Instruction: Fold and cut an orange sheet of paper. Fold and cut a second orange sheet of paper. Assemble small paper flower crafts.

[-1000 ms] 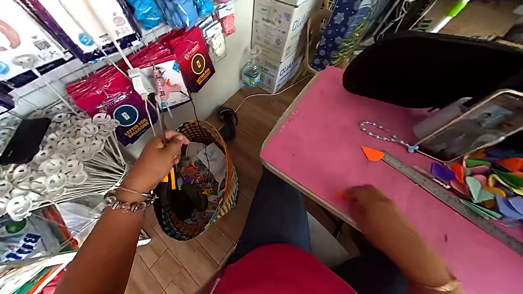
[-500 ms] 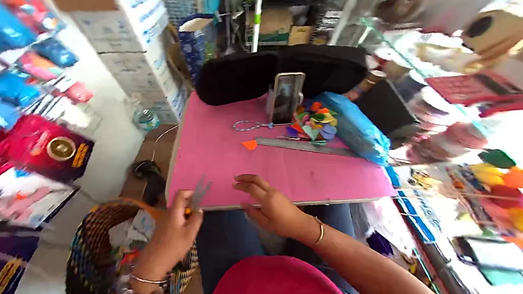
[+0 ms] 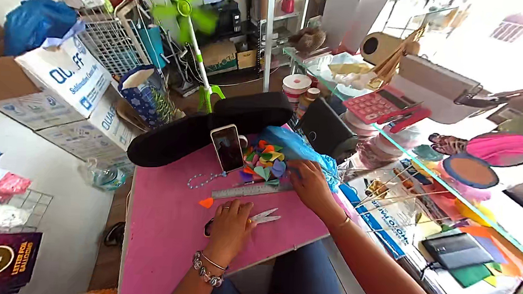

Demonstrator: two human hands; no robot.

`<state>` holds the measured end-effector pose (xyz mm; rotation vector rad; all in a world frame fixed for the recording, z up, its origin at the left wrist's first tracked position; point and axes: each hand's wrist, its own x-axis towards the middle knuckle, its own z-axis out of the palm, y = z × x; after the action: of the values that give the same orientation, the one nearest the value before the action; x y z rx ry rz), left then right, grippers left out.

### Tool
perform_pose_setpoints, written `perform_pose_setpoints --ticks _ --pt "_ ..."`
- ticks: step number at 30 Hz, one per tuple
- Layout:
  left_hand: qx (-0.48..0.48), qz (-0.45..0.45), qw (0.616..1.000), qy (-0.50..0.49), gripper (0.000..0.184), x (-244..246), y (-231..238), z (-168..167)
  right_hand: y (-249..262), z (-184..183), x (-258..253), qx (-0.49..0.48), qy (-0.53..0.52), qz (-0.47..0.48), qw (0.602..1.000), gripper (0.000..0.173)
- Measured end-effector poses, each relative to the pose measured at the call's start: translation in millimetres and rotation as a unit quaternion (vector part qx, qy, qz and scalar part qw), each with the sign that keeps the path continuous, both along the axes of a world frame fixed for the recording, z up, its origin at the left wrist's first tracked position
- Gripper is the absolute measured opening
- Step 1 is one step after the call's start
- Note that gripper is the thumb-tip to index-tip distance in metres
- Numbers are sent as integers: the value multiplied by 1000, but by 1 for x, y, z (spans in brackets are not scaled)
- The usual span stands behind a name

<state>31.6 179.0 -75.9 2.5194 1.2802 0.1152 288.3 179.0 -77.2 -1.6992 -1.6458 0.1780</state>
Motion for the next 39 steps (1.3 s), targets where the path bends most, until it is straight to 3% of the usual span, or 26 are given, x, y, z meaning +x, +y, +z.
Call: perform_pose_setpoints --ticks 5,8,13,19,27,30,32,36,37,39 --pt "122 -12 990 -73 25 25 51 6 81 19 10 -80 -51 21 995 24" --pt "180 -12 979 -91 21 44 86 -3 105 20 12 -135 -61 39 988 21" --pt "103 -5 992 73 29 67 108 9 105 22 21 -195 -67 34 978 25" --pt "123 -16 987 107 28 73 112 12 109 28 26 -199 -88 63 974 30" --pt "48 -2 991 126 33 82 107 23 124 36 22 -286 -115 142 941 30" --pt "70 -21 994 79 33 75 105 15 121 35 15 -301 -136 125 936 31" --pt "136 -31 990 14 29 67 101 3 121 33 12 -299 -137 113 937 32" --pt "265 -30 952 -154 18 44 92 -11 123 29 7 -290 -143 92 942 32" --pt "265 -12 942 -208 17 36 91 -10 124 31 5 -282 -141 83 945 31" --pt "163 52 937 -304 25 11 86 1 125 40 -2 -250 -126 57 958 31"
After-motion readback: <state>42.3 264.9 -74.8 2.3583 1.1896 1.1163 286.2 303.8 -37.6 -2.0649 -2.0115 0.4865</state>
